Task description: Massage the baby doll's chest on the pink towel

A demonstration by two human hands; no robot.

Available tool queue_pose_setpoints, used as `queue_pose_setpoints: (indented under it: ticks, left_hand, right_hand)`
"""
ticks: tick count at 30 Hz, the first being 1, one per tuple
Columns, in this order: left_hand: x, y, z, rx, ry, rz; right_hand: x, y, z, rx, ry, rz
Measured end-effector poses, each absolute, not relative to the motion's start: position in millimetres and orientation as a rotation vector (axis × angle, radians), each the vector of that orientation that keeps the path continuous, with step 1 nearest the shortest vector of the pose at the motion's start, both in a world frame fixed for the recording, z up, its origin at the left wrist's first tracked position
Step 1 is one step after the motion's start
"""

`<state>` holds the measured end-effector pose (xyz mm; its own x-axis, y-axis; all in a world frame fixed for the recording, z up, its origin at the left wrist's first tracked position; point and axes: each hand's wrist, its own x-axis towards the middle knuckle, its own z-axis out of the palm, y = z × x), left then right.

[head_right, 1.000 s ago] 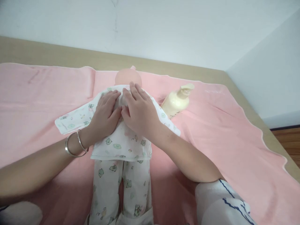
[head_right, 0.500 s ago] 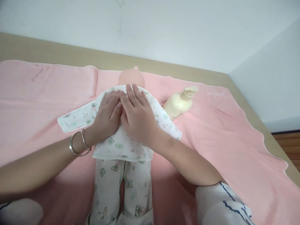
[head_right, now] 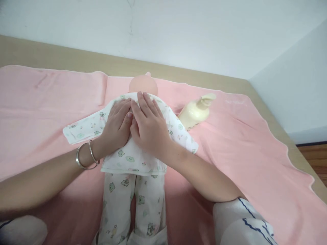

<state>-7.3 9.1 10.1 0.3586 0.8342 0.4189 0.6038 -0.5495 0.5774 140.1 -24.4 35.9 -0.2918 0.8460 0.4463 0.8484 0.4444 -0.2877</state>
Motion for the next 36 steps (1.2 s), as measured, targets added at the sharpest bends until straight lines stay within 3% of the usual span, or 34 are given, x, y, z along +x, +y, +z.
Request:
queue_pose_setpoints:
  ticks: [12, 36]
  left_hand:
    - [-9, 11, 2, 2.247, 1.242, 1.153]
    - [-9, 11, 0, 2.209, 1.189, 1.216]
  right_hand:
    - [147, -23, 32, -1.237, -1.976, -0.130]
    - [147, -28, 48, -1.258, -1.958, -0.019]
